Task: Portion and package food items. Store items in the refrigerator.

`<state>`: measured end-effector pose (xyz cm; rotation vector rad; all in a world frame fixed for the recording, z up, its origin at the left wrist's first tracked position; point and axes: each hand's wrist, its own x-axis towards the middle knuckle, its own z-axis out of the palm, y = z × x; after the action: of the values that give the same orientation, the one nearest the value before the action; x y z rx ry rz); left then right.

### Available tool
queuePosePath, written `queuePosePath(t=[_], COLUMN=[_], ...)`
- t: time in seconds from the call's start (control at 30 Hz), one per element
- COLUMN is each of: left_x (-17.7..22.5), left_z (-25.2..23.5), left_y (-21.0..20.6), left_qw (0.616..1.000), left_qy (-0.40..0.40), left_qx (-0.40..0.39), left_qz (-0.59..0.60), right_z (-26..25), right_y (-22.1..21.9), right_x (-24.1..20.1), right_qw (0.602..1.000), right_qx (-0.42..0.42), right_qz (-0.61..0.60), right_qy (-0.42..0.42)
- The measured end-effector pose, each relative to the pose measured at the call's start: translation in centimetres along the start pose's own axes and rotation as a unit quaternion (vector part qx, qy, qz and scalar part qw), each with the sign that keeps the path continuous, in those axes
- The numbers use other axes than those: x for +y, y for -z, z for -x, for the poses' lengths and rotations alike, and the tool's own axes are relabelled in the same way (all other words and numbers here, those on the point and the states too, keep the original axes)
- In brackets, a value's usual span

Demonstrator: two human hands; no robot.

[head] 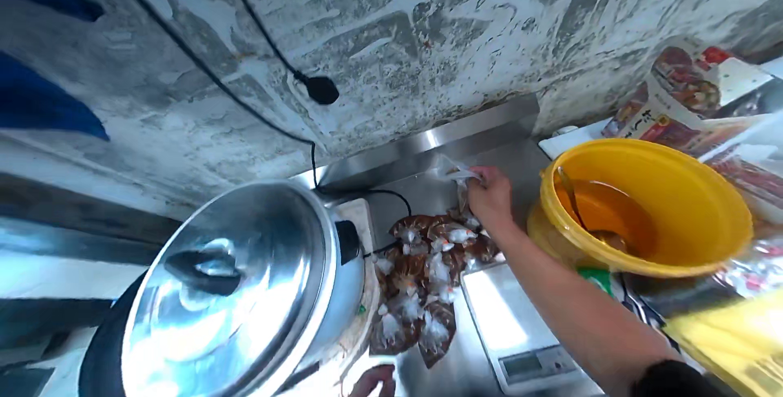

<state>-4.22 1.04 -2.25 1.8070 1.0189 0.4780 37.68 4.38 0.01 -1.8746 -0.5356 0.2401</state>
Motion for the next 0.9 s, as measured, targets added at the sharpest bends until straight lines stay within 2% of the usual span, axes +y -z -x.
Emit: queuePosePath(t=[0.07, 0.17, 0.23, 0.3, 0.33, 0.4, 0.47, 0.53, 0.57, 0.63, 0.73, 0.8, 0.9], left_x=[1.3, 2.7, 3.1, 2.6, 2.0, 0.7, -0.4, -1.8, -2.6, -3.6, -3.9, -3.8, -3.5], left_z=[-1.0, -2.8, -3.7, -4.1, -4.0, -3.4, -2.3, -1.2, -0.8, -0.3, -0.2, -0.1, -0.1], left_y=[0.2, 0.9, 1.3, 1.8, 2.1, 2.8, 3.4, 3.7, 3.6, 3.3, 3.0, 2.8, 3.0], left_qw=[1.0, 0.993, 0.985, 0.98, 0.98, 0.972, 0.928, 0.888, 0.885, 0.888, 0.879, 0.867, 0.842], left_qy=[-0.008, -0.004, 0.003, 0.029, 0.055, 0.132, 0.228, 0.263, 0.262, 0.262, 0.28, 0.293, 0.305], left_qx=[-0.003, 0.018, 0.051, 0.058, 0.037, -0.058, -0.187, -0.27, -0.275, -0.245, -0.176, -0.146, -0.137], left_qz=[0.028, 0.113, 0.163, 0.186, 0.189, 0.185, 0.228, 0.264, 0.269, 0.288, 0.343, 0.375, 0.424], right_z=[4.1, 10.7, 15.1, 18.8, 20.3, 22.3, 24.0, 25.7, 26.5, 27.7, 28.0, 28.1, 28.6], right_y=[1.3, 1.8, 1.3, 0.1, -0.5, -1.8, -2.8, -3.2, -3.2, -3.1, -3.1, -3.1, -2.8], right_x=[-2.9, -5.6, -6.1, -5.5, -4.9, -3.4, -1.8, -0.2, 0.5, 1.7, 2.4, 2.6, 1.8], right_qw=[0.997, 0.979, 0.952, 0.908, 0.883, 0.844, 0.826, 0.822, 0.829, 0.86, 0.893, 0.888, 0.845], right_qx=[-0.08, -0.195, -0.292, -0.398, -0.446, -0.514, -0.548, -0.561, -0.553, -0.509, -0.416, -0.379, -0.416], right_qz=[-0.017, -0.026, -0.032, -0.058, -0.071, -0.08, -0.064, -0.042, -0.038, -0.035, 0.012, 0.045, 0.069], right_qy=[0.006, 0.059, 0.09, 0.116, 0.126, 0.135, 0.117, 0.09, 0.074, 0.015, -0.169, -0.258, -0.328])
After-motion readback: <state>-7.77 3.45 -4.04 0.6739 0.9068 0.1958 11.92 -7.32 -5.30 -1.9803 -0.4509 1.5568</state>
